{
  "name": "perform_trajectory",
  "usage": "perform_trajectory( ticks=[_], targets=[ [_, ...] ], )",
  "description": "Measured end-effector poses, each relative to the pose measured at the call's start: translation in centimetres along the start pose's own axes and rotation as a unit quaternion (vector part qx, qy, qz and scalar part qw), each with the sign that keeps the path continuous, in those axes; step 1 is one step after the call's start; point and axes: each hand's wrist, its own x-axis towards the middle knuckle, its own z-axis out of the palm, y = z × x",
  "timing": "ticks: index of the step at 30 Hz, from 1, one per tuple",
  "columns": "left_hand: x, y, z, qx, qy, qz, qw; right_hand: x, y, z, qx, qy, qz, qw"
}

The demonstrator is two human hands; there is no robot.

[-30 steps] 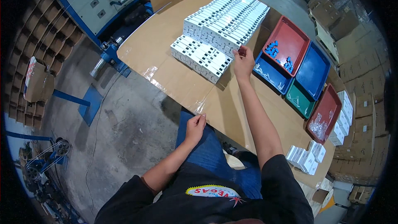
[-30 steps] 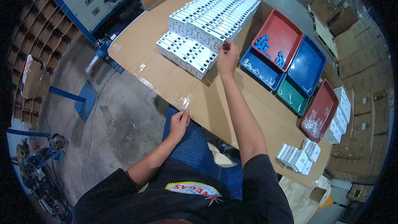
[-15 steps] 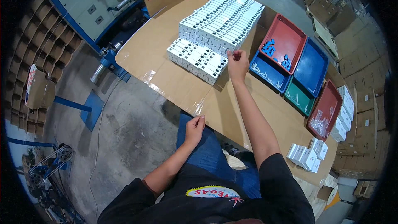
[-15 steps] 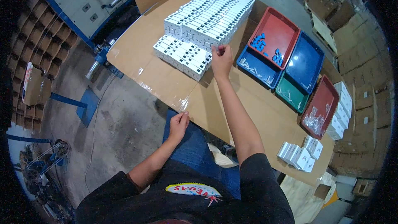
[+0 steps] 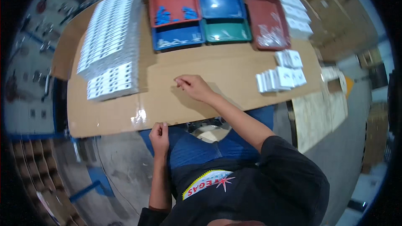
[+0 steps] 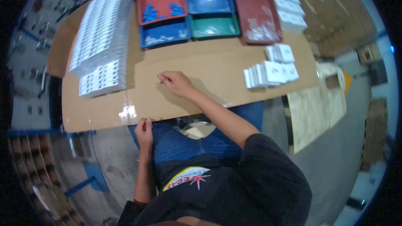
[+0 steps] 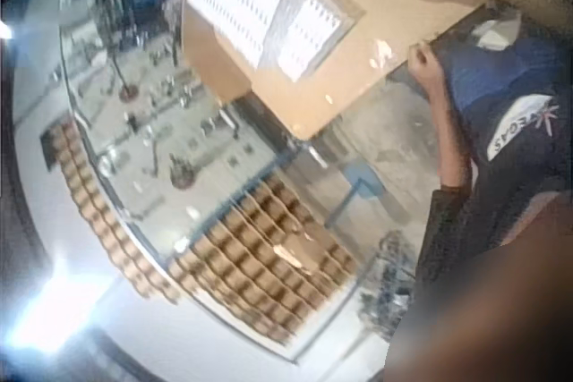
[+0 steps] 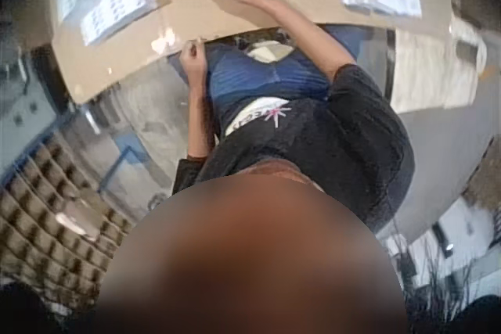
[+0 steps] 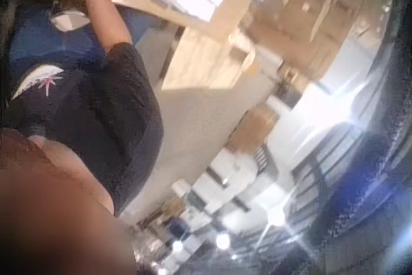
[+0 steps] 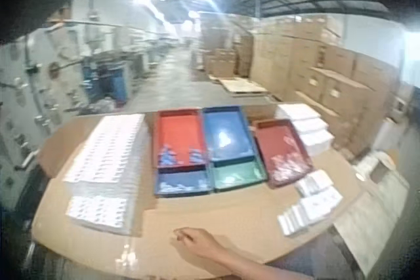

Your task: Sorting small blue electronic or plastic components from a tray into individual white boxes and stacking them on a workbench.

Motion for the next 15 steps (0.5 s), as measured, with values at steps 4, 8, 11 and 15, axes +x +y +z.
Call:
perform_trajectory(
  ticks=[4, 8, 11, 15],
  targets=[
    [-0.4, 3.6, 1.3, 0.118, -0.199, 0.158, 0.96, -7.4, -0.3, -5.8, -0.098, 0.014, -0.001, 0.995],
    [0.2, 3.2, 2.7, 0.18, -0.306, 0.161, 0.921, -13.6, -1.5, -10.8, -0.108, 0.059, 0.022, 0.992],
    [0.1, 3.7, 4.3, 0.142, -0.44, 0.015, 0.887, -16.5, -3.5, -14.3, -0.106, 0.144, 0.005, 0.984],
    [-1.5, 5.9, 8.9, 0.113, -0.546, -0.019, 0.83, -19.3, -5.4, -19.6, -0.11, 0.236, 0.004, 0.965]
  ],
)
